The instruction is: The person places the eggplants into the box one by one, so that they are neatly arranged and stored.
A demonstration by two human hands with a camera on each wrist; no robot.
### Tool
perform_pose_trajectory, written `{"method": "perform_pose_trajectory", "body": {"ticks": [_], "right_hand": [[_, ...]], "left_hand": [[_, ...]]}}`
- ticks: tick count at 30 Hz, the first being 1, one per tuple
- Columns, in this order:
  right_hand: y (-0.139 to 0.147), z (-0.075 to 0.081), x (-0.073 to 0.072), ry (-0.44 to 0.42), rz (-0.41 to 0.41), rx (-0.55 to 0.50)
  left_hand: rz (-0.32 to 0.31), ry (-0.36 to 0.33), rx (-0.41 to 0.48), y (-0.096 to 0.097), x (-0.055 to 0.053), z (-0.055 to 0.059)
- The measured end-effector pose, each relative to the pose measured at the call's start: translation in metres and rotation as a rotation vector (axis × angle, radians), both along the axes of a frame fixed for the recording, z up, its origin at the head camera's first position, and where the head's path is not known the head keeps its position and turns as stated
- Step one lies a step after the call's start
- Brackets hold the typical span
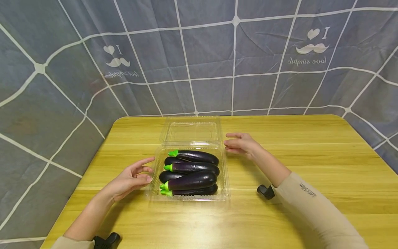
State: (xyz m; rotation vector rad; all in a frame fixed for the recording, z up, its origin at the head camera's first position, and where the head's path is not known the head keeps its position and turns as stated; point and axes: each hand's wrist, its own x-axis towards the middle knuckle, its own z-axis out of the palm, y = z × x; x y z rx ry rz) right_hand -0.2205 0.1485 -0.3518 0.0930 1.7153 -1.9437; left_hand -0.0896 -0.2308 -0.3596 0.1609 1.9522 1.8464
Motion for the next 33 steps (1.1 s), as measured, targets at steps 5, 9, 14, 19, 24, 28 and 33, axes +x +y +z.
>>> {"method": "perform_pose_trajectory", "body": {"ticks": [5, 9, 14, 19, 24, 28, 33], "right_hand": [[-0.0011, -0.0011, -0.0046, -0.077, 0.014, -0.045], [-0.0028, -0.0019, -0.0062, -0.107, 0.033, -0.065], [-0.0042, -0.0035, -0.0058, -0.119, 0.055, -0.076], [-0.0043, -0.0049, -0.0032, -0.127, 0.072, -0.090], [-0.0049, -0.0057, 0.0000, -0.111, 0.109, -0.108], [-0.0052, -0.0057, 0.0010, -0.098, 0.116, -0.105], [-0.0046, -0.0066, 0.0014, -0.080, 0.127, -0.105]], "left_hand": [[-0.003, 0.007, 0.009, 0.0004, -0.0012, 0.0011], [0.001, 0.011, 0.006, 0.0008, -0.0012, 0.0024], [-0.004, 0.016, 0.017, 0.0014, -0.0005, 0.0028], [-0.003, 0.012, 0.023, 0.0012, -0.0002, 0.0028], [0.007, -0.003, 0.007, 0.0009, 0.0005, 0.0034], [0.007, -0.002, -0.002, 0.0012, 0.0003, 0.0031], [0.010, -0.004, -0.006, 0.0009, -0.0002, 0.0016]]}}
